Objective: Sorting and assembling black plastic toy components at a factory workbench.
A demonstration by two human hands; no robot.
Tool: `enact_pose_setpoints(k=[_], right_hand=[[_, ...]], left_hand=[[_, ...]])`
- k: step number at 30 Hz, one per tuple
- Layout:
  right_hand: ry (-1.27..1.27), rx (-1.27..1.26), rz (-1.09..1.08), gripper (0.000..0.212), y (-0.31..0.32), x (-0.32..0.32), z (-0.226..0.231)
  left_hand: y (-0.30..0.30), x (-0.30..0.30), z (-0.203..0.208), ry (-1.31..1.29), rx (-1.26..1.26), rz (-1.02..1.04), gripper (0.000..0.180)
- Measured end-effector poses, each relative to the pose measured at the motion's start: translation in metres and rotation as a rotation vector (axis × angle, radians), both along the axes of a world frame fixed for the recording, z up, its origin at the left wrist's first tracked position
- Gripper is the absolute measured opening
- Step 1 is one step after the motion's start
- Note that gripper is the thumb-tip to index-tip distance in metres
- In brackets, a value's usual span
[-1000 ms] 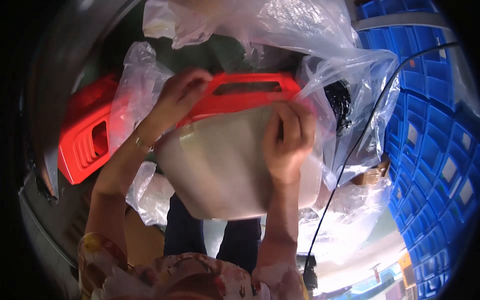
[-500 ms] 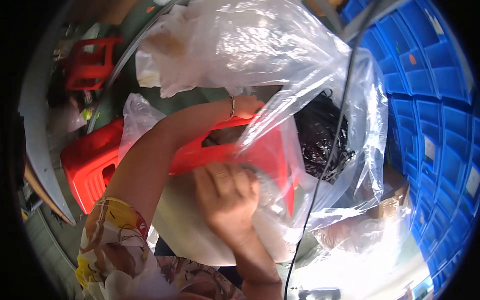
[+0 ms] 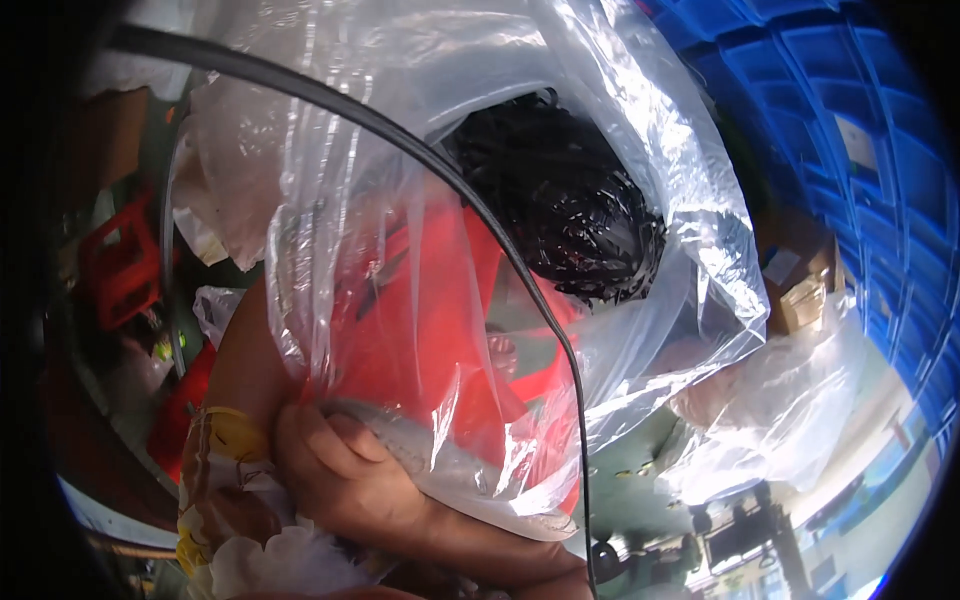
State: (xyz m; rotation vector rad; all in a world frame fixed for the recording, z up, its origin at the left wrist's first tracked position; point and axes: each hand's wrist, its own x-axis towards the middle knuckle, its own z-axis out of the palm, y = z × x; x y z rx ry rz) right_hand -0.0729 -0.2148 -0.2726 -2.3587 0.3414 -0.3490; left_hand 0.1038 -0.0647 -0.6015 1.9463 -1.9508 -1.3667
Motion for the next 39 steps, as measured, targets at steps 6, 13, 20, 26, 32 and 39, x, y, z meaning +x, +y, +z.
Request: enact_pose_setpoints(k=[6, 13, 20, 26, 32, 39], right_hand=[[0.085, -0.106, -0.029, 0.029, 0.001, 0.002, -0.006], [0.069, -0.132, -0.039, 0.025, 0.001, 0.006, -0.001], [0.070, -0.025, -0.096, 0.033, 0.003, 0.007, -0.001], [0.041, -0.069, -0.058, 0.021, 0.009, 0.009, -0.002], [0.003, -0.058, -0.080, 0.013, 0.007, 0.011, -0.001], [0.026, -0.086, -0.049, 0.025, 0.012, 0.009, -0.001]], left_hand=[[0.019, -0.026, 0.000, 0.041, -0.023, -0.037, 0.034], [-0.070, -0.023, -0.036, -0.025, -0.056, 0.036, 0.033], [-0.208, -0.004, -0.110, -0.066, -0.123, 0.129, 0.031], [-0.173, 0.020, -0.095, -0.117, -0.120, 0.163, 0.030], [-0.053, 0.050, -0.055, 0.061, -0.358, 0.687, 0.022], [0.115, 0.047, -0.031, 0.165, 0.072, 1.144, 0.028]])
